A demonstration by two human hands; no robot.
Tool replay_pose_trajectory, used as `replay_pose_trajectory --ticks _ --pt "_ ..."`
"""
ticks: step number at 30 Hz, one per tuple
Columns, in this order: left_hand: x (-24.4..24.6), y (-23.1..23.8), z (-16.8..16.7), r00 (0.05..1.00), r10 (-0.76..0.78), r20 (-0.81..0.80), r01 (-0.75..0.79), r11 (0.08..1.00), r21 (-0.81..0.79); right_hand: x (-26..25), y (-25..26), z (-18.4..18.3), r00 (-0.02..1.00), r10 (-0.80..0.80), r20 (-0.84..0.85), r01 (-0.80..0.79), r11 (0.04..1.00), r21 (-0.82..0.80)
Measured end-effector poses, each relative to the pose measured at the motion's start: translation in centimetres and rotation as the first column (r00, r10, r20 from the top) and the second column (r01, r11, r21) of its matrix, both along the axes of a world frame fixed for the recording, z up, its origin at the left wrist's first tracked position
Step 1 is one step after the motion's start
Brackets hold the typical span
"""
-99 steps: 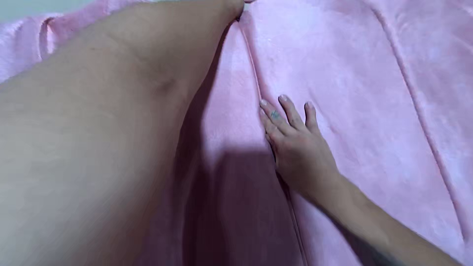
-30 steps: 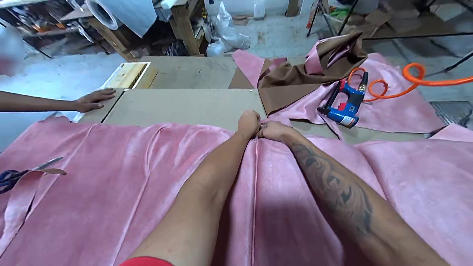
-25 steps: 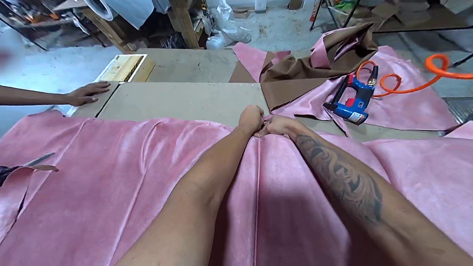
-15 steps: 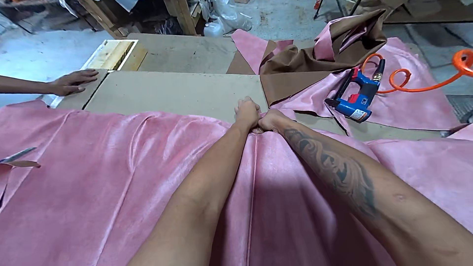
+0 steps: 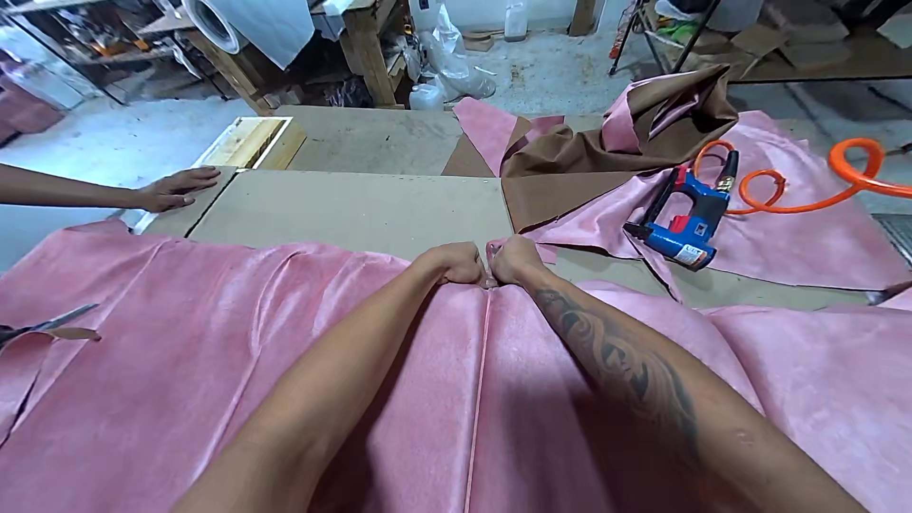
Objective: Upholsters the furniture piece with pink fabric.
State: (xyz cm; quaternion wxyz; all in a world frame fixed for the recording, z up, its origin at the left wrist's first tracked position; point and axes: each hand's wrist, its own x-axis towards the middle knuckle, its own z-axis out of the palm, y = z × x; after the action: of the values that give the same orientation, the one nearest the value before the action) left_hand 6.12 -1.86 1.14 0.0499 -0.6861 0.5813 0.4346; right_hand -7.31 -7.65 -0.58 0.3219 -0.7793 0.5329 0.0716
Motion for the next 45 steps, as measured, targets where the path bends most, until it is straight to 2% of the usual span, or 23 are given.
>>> replay_pose_trajectory --ticks 3,5,8,13,17,22,26,28,29,30,32,34,36,38,40,43,45 --pt "0.9 -0.2 -0.4 0.963 0.096 -0.252 -0.064 0.989 0.131 0.1 0.1 0.0 1.000 -0.012 0.006 0.012 1.000 0.013" --pt "0.7 -0.4 -0.6 0.954 0.110 -0.278 -0.068 0.985 0.156 0.1 0.0 0.0 1.000 -0.021 0.008 0.021 1.000 0.012" --pt "0.4 -1.2 -2.0 0.996 0.042 -0.083 -0.037 0.997 0.065 -0.1 -0.3 -0.4 0.999 -0.029 0.027 0.028 0.999 0.019" --pt "-1.1 -2.2 -2.3 0.951 0.177 0.255 -0.155 0.982 -0.105 -0.2 -0.8 -1.2 0.996 -0.029 0.085 0.034 0.998 -0.055" --pt "-2.9 -2.4 -1.1 0.938 0.122 0.324 -0.094 0.990 -0.102 -0.8 -0.3 -0.5 0.996 0.035 0.085 -0.024 0.992 -0.122" --pt "-2.9 -2.0 -1.4 0.937 0.132 0.323 -0.081 0.983 -0.168 -0.9 -0.2 -0.3 0.963 0.246 0.107 -0.213 0.945 -0.249" --pt "-3.1 -1.7 -2.2 0.932 0.132 0.337 -0.064 0.976 -0.206 -1.0 -0.5 0.1 0.937 0.324 0.128 -0.293 0.931 -0.216" --pt "-3.4 -1.8 -1.8 0.933 0.113 0.342 -0.045 0.979 -0.201 -3.1 -2.1 1.9 0.870 0.469 0.152 -0.425 0.870 -0.252" --pt "-3.3 -1.9 -2.0 0.939 0.104 0.327 -0.037 0.978 -0.206 -5.5 -3.9 3.3 0.834 0.531 0.151 -0.465 0.823 -0.327" --pt "-3.0 -1.9 -2.2 0.948 0.098 0.302 -0.033 0.976 -0.214 -8.8 -6.5 4.9 0.814 0.571 0.103 -0.486 0.769 -0.416" --pt "-2.4 -1.7 -2.6 0.963 0.098 0.253 -0.041 0.975 -0.221 -17.2 -13.7 6.5 0.802 0.577 -0.155 -0.556 0.626 -0.548" --pt "-2.1 -1.6 -2.8 0.973 0.110 0.205 -0.060 0.970 -0.236 -25.0 -19.7 5.2 0.697 0.550 -0.460 -0.717 0.523 -0.460" --pt "-2.0 -1.7 -3.0 0.977 0.119 0.179 -0.071 0.965 -0.254 -29.1 -21.7 2.4 0.534 0.621 -0.574 -0.845 0.412 -0.341" --pt "-1.9 -1.7 -2.9 0.973 0.143 0.183 -0.095 0.964 -0.249 -28.9 -22.0 0.0 0.463 0.662 -0.589 -0.886 0.324 -0.332" --pt "-2.1 -1.6 -2.8 0.967 0.169 0.193 -0.122 0.965 -0.231 -27.4 -21.6 0.2 0.456 0.647 -0.611 -0.890 0.344 -0.299" --pt "-1.8 -1.9 -2.4 0.971 0.140 0.192 -0.093 0.967 -0.238 -23.3 -19.8 4.6 0.515 0.659 -0.549 -0.857 0.399 -0.325" --pt "-1.4 -1.9 -2.5 0.976 0.107 0.187 -0.057 0.965 -0.255 -19.3 -16.7 8.8 0.509 0.734 -0.450 -0.848 0.340 -0.406"
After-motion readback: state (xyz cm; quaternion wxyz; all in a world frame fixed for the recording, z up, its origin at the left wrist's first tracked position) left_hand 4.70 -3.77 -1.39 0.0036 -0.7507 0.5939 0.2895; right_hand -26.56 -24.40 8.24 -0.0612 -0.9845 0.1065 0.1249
